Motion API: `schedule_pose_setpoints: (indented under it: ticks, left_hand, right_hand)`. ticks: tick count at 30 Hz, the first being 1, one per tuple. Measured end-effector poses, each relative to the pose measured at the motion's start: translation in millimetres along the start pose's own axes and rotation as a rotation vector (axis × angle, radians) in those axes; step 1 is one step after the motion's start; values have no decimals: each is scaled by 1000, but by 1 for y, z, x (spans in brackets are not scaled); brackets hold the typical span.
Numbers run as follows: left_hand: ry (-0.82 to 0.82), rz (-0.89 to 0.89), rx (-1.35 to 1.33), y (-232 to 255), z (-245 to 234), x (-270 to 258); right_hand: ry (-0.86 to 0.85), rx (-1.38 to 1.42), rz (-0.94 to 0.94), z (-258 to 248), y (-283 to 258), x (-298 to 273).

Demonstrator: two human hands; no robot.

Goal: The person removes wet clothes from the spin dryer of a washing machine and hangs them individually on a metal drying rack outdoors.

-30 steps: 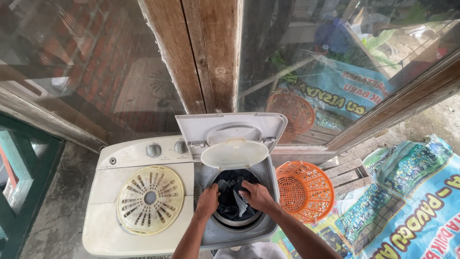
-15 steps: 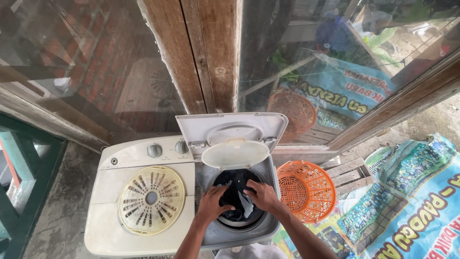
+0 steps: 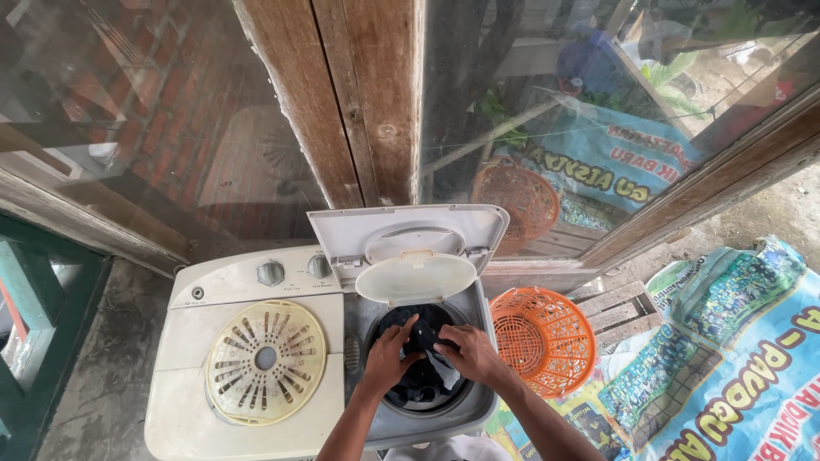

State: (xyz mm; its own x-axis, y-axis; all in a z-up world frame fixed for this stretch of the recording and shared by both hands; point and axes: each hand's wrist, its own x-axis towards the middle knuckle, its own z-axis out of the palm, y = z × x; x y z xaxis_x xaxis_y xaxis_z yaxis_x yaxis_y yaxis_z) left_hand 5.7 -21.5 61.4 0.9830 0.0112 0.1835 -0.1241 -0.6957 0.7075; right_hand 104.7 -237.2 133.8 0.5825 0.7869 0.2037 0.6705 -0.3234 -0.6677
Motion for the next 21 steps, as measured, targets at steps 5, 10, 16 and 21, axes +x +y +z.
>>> schedule_pose_setpoints:
  ticks: [5, 10, 16, 21]
  left_hand:
    - [189, -5, -15, 8, -5, 13]
    - [265, -14, -36, 21, -33, 10]
    - [345, -114, 2, 11, -14, -10]
    - [371, -119, 26, 13, -15, -14]
  right_hand:
    - [159, 26, -247, -44, -45, 50]
    - [176, 33, -325, -49, -50, 67]
    - [149, -133, -194, -40, -46, 55]
    - [364, -153, 34, -33, -52, 29]
